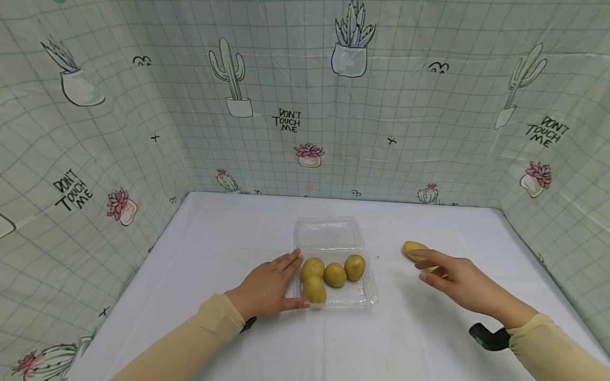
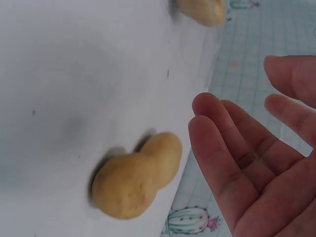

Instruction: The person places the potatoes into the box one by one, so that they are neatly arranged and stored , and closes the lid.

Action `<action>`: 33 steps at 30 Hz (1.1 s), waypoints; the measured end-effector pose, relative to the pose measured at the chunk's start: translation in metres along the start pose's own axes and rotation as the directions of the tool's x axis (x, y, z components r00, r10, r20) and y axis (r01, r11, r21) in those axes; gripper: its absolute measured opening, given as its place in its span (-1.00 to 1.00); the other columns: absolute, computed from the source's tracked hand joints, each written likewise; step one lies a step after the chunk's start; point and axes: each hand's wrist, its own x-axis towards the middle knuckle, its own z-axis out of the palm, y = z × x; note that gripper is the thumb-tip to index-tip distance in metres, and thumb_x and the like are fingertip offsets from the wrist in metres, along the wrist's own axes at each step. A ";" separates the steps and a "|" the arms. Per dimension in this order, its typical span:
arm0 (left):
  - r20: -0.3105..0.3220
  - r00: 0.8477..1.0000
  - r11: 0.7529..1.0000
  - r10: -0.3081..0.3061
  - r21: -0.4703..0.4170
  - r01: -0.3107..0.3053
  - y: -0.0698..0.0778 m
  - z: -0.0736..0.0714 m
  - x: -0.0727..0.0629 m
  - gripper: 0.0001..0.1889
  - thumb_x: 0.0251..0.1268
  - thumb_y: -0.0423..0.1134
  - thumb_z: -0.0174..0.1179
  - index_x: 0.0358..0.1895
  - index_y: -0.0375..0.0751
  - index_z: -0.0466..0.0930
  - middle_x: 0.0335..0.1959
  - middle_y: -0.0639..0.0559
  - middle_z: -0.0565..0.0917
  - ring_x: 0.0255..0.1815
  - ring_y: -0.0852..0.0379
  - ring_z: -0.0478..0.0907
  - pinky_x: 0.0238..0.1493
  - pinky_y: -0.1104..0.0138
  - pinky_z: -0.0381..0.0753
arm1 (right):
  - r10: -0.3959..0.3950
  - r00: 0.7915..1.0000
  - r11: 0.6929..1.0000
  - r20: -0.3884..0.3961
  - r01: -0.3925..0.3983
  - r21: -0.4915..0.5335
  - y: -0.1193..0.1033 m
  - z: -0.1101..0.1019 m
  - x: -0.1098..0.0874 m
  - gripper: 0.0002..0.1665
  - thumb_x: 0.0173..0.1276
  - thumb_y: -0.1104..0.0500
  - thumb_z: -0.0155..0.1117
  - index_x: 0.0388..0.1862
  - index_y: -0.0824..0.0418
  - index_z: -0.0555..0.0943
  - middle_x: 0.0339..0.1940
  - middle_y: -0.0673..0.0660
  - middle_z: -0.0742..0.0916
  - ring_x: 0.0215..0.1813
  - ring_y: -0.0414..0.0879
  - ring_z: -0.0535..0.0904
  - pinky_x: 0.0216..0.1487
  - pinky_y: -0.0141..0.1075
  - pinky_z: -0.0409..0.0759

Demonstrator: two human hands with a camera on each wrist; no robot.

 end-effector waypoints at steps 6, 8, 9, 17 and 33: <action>-0.004 1.000 1.000 -0.001 0.013 0.002 0.000 0.001 0.001 0.05 0.25 0.48 0.05 0.52 -0.35 0.19 0.57 -0.13 0.13 0.52 -0.07 0.17 0.34 0.05 0.36 | 0.023 1.000 0.999 -0.012 -0.024 -0.045 0.015 -0.011 -0.007 -0.44 0.48 0.16 0.27 0.42 0.12 0.44 0.04 0.09 0.73 -0.12 -0.14 0.69 -0.20 -0.27 0.64; -0.004 1.000 1.000 -0.005 0.015 0.005 0.000 0.001 0.001 0.05 0.25 0.48 0.05 0.52 -0.35 0.18 0.57 -0.13 0.13 0.52 -0.07 0.17 0.34 0.05 0.36 | 0.029 0.999 0.997 -0.014 -0.030 -0.065 0.021 -0.014 -0.008 -0.45 0.48 0.18 0.26 0.42 0.11 0.44 0.04 0.11 0.73 -0.11 -0.11 0.70 -0.20 -0.24 0.64; -0.004 1.000 1.000 -0.005 0.015 0.005 0.000 0.001 0.001 0.05 0.25 0.48 0.06 0.52 -0.35 0.18 0.57 -0.13 0.13 0.52 -0.07 0.17 0.34 0.05 0.36 | 0.031 0.999 0.996 -0.021 -0.033 -0.079 0.024 -0.015 -0.009 -0.45 0.48 0.19 0.27 0.41 0.12 0.44 0.04 0.12 0.73 -0.11 -0.09 0.70 -0.21 -0.24 0.64; 0.003 1.000 1.000 -0.003 0.011 0.003 0.001 -0.001 0.000 0.05 0.25 0.47 0.07 0.52 -0.35 0.18 0.57 -0.14 0.13 0.52 -0.07 0.16 0.34 0.05 0.35 | 0.103 0.992 0.984 -0.071 -0.112 -0.138 0.046 -0.023 -0.015 -0.43 0.44 0.17 0.32 0.38 0.24 0.46 0.17 0.27 0.66 -0.13 -0.05 0.71 -0.28 -0.28 0.63; 0.003 1.000 1.000 -0.003 0.001 0.003 0.003 -0.004 -0.002 0.04 0.26 0.44 0.10 0.52 -0.37 0.18 0.57 -0.15 0.13 0.51 -0.09 0.17 0.33 0.04 0.36 | 0.207 0.978 0.973 -0.005 -0.207 -0.102 0.072 -0.007 -0.010 -0.36 0.45 0.06 0.32 0.39 0.32 0.43 0.25 0.37 0.58 -0.17 -0.06 0.64 -0.34 -0.25 0.56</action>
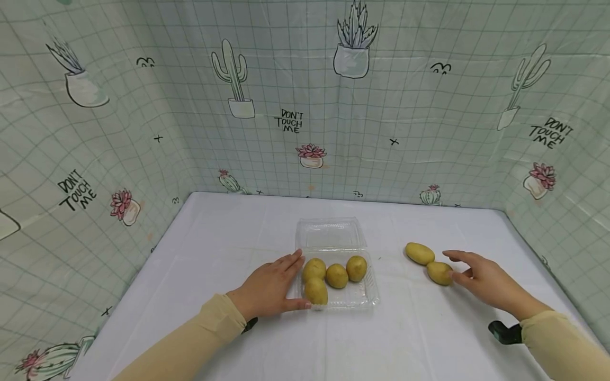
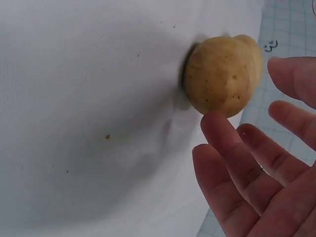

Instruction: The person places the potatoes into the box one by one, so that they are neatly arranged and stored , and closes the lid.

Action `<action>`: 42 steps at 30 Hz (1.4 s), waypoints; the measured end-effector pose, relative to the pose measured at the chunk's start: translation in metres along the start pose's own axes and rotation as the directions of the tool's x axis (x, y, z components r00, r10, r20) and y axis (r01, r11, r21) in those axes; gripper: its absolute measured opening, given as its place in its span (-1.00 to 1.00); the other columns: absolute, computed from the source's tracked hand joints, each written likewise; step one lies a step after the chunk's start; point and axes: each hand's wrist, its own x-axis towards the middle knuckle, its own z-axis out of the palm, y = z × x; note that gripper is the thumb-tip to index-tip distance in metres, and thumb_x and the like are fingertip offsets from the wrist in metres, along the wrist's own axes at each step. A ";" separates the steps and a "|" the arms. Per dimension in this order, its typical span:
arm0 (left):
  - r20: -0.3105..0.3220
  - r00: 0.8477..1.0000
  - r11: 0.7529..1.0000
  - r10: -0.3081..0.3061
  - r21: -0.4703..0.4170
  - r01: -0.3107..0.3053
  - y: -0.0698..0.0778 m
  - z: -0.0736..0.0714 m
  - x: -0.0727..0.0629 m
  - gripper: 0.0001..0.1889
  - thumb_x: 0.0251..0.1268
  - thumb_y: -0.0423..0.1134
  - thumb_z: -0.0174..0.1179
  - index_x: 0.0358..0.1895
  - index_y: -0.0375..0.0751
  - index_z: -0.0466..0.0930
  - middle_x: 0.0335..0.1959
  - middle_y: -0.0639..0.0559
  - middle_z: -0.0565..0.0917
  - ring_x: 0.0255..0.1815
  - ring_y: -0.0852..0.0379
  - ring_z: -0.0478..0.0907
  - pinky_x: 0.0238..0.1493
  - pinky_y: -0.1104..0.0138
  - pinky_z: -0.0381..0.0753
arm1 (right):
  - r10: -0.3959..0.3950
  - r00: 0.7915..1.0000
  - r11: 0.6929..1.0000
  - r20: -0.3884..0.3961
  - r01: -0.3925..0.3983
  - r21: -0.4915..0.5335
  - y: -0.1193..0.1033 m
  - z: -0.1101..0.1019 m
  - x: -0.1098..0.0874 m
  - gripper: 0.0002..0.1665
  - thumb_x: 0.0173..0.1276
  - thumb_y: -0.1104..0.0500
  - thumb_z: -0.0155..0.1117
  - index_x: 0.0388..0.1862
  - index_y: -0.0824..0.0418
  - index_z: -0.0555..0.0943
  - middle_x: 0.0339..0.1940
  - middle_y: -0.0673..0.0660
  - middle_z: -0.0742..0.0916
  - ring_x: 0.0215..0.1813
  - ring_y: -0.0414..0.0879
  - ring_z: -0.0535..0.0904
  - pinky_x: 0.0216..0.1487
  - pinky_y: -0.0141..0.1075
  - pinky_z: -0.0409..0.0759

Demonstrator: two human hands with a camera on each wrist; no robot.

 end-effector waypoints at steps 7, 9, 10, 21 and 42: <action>0.001 1.000 1.000 0.002 0.003 -0.002 0.000 0.001 0.000 0.04 0.26 0.45 0.08 0.52 -0.37 0.18 0.57 -0.15 0.13 0.51 -0.10 0.17 0.34 0.04 0.35 | 0.005 1.000 0.999 0.028 -0.006 0.034 0.002 0.010 0.001 -0.35 0.43 0.03 0.33 0.37 0.32 0.45 0.14 0.35 0.62 -0.24 -0.16 0.61 -0.36 -0.27 0.54; 0.001 1.000 1.000 0.002 0.007 -0.002 0.000 0.002 0.000 0.04 0.26 0.45 0.08 0.52 -0.37 0.18 0.57 -0.15 0.13 0.51 -0.09 0.17 0.34 0.04 0.35 | 0.018 0.999 0.999 0.037 -0.019 0.033 0.004 0.012 0.002 -0.35 0.43 0.03 0.33 0.38 0.31 0.45 0.13 0.32 0.62 -0.26 -0.16 0.60 -0.36 -0.28 0.53; 0.001 1.000 1.000 0.001 0.007 -0.001 0.000 0.002 0.000 0.04 0.26 0.45 0.08 0.52 -0.36 0.18 0.57 -0.15 0.13 0.52 -0.09 0.17 0.34 0.05 0.35 | 0.024 0.999 0.999 0.042 -0.025 0.028 0.005 0.013 0.002 -0.35 0.43 0.03 0.33 0.38 0.31 0.44 0.12 0.31 0.62 -0.26 -0.16 0.59 -0.36 -0.28 0.53; 0.008 1.000 1.000 -0.006 0.005 0.006 0.000 0.003 0.001 0.04 0.26 0.46 0.07 0.53 -0.34 0.17 0.58 -0.13 0.11 0.52 -0.08 0.16 0.34 0.05 0.35 | 0.007 1.000 1.000 0.006 -0.007 -0.018 0.008 0.022 0.005 -0.44 0.38 0.12 0.37 0.30 0.26 0.48 -0.04 0.20 0.66 -0.29 -0.16 0.56 -0.36 -0.24 0.52; 0.011 1.000 1.000 -0.010 0.004 0.010 -0.001 0.002 0.001 0.04 0.27 0.45 0.07 0.53 -0.35 0.16 0.58 -0.14 0.11 0.52 -0.09 0.16 0.33 0.04 0.36 | 0.000 0.999 1.000 -0.049 -0.001 -0.025 0.005 0.031 0.005 -0.42 0.30 0.14 0.45 0.25 0.26 0.51 -0.18 0.12 0.68 -0.29 -0.12 0.53 -0.36 -0.24 0.49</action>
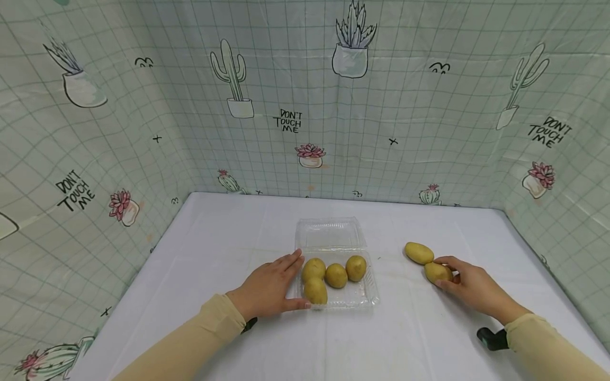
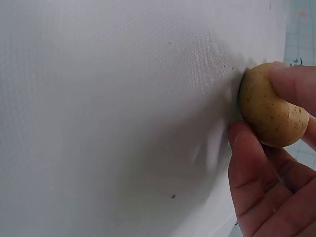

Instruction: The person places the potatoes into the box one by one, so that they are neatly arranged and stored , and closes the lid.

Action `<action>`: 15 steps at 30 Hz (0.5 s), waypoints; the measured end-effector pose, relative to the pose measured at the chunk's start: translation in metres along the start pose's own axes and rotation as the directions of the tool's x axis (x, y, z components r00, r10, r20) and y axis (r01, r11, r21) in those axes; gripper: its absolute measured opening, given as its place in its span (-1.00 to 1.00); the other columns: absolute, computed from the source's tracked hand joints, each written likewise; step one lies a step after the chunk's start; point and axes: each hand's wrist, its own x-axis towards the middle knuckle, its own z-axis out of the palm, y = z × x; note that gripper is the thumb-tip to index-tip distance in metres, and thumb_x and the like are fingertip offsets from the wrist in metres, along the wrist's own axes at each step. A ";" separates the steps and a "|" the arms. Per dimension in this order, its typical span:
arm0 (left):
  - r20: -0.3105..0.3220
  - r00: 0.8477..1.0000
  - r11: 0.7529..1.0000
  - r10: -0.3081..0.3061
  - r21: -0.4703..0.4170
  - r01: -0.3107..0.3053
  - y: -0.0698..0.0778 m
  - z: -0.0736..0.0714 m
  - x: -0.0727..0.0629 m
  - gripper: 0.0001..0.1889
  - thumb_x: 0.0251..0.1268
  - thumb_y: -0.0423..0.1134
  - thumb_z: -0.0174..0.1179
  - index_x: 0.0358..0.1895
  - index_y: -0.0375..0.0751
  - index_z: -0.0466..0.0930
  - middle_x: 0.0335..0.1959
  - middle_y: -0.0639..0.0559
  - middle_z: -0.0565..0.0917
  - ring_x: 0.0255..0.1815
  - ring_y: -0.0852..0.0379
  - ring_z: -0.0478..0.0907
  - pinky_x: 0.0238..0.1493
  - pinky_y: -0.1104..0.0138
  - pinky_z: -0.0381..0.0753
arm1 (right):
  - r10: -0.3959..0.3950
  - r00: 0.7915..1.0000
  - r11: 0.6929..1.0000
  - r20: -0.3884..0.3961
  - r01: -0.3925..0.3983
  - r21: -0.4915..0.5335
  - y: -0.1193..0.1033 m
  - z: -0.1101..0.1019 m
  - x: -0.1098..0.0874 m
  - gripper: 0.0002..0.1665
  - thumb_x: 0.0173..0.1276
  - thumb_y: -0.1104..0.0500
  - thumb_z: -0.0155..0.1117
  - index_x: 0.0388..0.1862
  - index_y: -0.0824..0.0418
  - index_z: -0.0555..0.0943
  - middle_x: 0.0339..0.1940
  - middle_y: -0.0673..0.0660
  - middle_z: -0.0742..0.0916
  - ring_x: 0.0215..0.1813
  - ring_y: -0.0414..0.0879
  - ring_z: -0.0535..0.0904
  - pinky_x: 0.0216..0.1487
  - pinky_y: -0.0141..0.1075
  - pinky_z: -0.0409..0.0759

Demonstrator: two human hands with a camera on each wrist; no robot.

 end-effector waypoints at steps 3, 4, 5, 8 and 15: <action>0.002 1.000 1.000 -0.001 -0.003 0.001 0.000 -0.001 0.000 0.04 0.27 0.45 0.08 0.53 -0.35 0.16 0.58 -0.14 0.11 0.52 -0.09 0.16 0.34 0.05 0.35 | 0.002 1.000 1.000 0.000 -0.002 -0.001 -0.002 0.000 -0.001 -0.43 0.31 0.14 0.45 0.24 0.23 0.50 -0.27 0.07 0.67 -0.29 -0.11 0.54 -0.36 -0.25 0.49; 0.002 1.000 1.000 -0.002 -0.003 0.002 0.000 -0.001 0.000 0.04 0.27 0.45 0.07 0.53 -0.35 0.16 0.58 -0.14 0.11 0.52 -0.09 0.16 0.34 0.05 0.35 | 0.001 1.000 1.000 0.001 -0.001 -0.001 -0.003 0.000 -0.001 -0.43 0.31 0.14 0.45 0.24 0.23 0.50 -0.28 0.06 0.67 -0.30 -0.11 0.53 -0.37 -0.25 0.49; 0.003 1.000 1.000 -0.002 -0.004 0.002 0.001 -0.001 0.000 0.04 0.27 0.45 0.07 0.53 -0.35 0.16 0.58 -0.14 0.11 0.52 -0.09 0.16 0.34 0.05 0.35 | 0.001 1.000 1.000 0.002 -0.001 0.000 -0.004 0.000 -0.001 -0.43 0.31 0.14 0.45 0.24 0.23 0.50 -0.29 0.06 0.66 -0.30 -0.11 0.52 -0.36 -0.25 0.48; 0.005 1.000 1.000 -0.001 -0.004 0.001 0.001 -0.002 -0.001 0.04 0.27 0.45 0.07 0.53 -0.36 0.16 0.58 -0.15 0.11 0.52 -0.09 0.15 0.34 0.05 0.35 | 0.000 1.000 1.000 0.006 0.000 0.008 -0.006 0.002 -0.001 -0.42 0.30 0.13 0.45 0.26 0.24 0.52 -0.23 0.08 0.67 -0.27 -0.10 0.52 -0.34 -0.24 0.49; 0.010 1.000 1.000 -0.005 -0.003 0.005 0.000 -0.001 0.000 0.04 0.27 0.46 0.06 0.53 -0.34 0.16 0.58 -0.15 0.10 0.53 -0.08 0.14 0.35 0.05 0.34 | -0.027 1.000 0.999 0.002 0.026 0.047 -0.012 0.003 -0.002 -0.40 0.30 0.11 0.47 0.27 0.24 0.54 0.04 0.23 0.68 -0.16 -0.08 0.59 -0.25 -0.24 0.57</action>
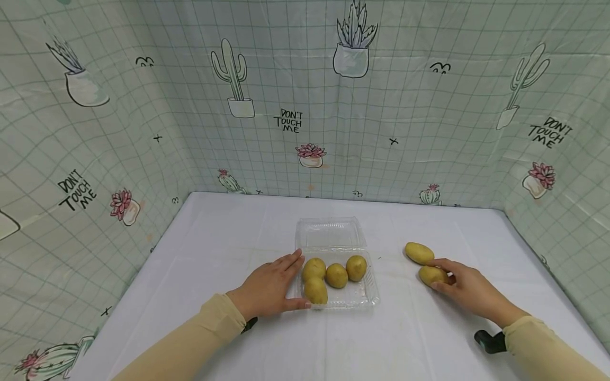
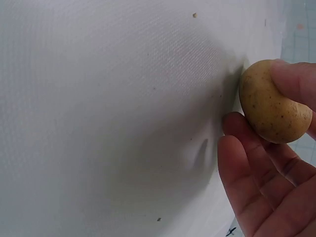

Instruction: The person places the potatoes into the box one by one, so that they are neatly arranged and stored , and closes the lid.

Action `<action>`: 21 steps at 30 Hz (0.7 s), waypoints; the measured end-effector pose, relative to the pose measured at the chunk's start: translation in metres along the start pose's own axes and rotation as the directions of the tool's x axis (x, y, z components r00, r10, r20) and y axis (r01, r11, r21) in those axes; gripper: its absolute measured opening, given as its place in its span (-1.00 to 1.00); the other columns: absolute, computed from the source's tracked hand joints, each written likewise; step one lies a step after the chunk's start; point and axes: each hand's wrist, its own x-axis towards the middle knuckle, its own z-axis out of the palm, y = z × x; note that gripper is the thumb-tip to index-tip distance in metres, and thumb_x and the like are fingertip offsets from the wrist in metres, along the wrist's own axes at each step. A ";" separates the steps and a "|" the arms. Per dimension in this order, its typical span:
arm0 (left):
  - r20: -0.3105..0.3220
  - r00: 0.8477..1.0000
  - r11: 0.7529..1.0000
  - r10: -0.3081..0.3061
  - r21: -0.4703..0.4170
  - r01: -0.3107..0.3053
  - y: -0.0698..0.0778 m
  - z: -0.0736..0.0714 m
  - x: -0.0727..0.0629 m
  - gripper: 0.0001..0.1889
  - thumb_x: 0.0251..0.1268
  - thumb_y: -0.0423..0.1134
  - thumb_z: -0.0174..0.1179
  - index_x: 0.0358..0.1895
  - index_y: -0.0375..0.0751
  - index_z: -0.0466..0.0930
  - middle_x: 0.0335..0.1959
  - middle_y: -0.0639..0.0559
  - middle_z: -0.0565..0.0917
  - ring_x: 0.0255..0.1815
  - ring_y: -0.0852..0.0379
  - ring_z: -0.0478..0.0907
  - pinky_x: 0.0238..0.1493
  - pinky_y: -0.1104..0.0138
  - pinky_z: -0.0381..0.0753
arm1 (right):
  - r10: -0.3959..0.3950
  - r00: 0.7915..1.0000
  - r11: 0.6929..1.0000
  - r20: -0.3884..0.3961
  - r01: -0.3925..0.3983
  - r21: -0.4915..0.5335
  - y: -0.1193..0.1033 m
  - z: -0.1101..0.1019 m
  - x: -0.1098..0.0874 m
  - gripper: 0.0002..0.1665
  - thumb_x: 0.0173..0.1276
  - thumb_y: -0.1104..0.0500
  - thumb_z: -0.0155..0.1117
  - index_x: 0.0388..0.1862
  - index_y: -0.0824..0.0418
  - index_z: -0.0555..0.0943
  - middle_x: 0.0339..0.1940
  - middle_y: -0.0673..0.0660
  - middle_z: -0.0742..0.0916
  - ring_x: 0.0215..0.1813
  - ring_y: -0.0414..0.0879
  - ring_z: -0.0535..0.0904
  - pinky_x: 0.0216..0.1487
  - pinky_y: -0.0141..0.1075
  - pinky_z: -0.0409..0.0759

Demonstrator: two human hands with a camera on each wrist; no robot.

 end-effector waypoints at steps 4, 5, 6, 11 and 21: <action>-0.006 1.000 1.000 0.000 -0.002 0.000 0.000 0.001 0.000 0.04 0.26 0.45 0.07 0.53 -0.34 0.16 0.58 -0.14 0.11 0.53 -0.08 0.14 0.35 0.05 0.34 | -0.002 1.000 1.000 0.005 0.002 0.011 -0.002 0.000 0.000 -0.40 0.30 0.12 0.46 0.28 0.27 0.53 0.12 0.28 0.65 -0.18 -0.10 0.59 -0.26 -0.27 0.58; -0.007 1.000 1.000 -0.001 -0.003 0.001 0.000 0.000 0.000 0.04 0.26 0.45 0.08 0.53 -0.34 0.16 0.58 -0.14 0.11 0.53 -0.07 0.15 0.35 0.05 0.34 | -0.001 1.000 1.000 0.006 0.001 0.014 -0.003 0.000 0.001 -0.40 0.30 0.13 0.46 0.28 0.27 0.53 0.13 0.28 0.64 -0.19 -0.11 0.58 -0.26 -0.28 0.57; -0.007 1.000 1.000 -0.001 -0.005 0.001 0.000 0.000 0.000 0.04 0.26 0.45 0.08 0.53 -0.34 0.16 0.58 -0.14 0.11 0.53 -0.08 0.15 0.35 0.05 0.34 | -0.002 1.000 1.000 0.007 0.001 0.016 -0.004 0.000 0.001 -0.39 0.30 0.13 0.46 0.28 0.28 0.53 0.13 0.29 0.64 -0.20 -0.12 0.57 -0.27 -0.30 0.57; -0.011 1.000 1.000 -0.001 -0.012 0.000 0.000 0.000 -0.001 0.03 0.26 0.43 0.10 0.53 -0.35 0.17 0.58 -0.14 0.12 0.52 -0.08 0.16 0.35 0.04 0.34 | -0.016 1.000 0.999 0.000 0.016 0.049 -0.009 -0.001 0.001 -0.41 0.32 0.14 0.44 0.28 0.28 0.53 0.11 0.29 0.64 -0.19 -0.11 0.57 -0.28 -0.32 0.57; -0.004 1.000 1.000 0.003 -0.011 -0.003 0.000 0.000 0.001 0.03 0.27 0.43 0.09 0.53 -0.35 0.16 0.58 -0.14 0.11 0.53 -0.08 0.15 0.34 0.04 0.35 | -0.067 0.998 0.994 -0.005 0.067 0.086 -0.026 -0.003 0.003 -0.43 0.33 0.10 0.44 0.28 0.21 0.56 -0.05 0.12 0.70 -0.17 -0.11 0.60 -0.25 -0.32 0.58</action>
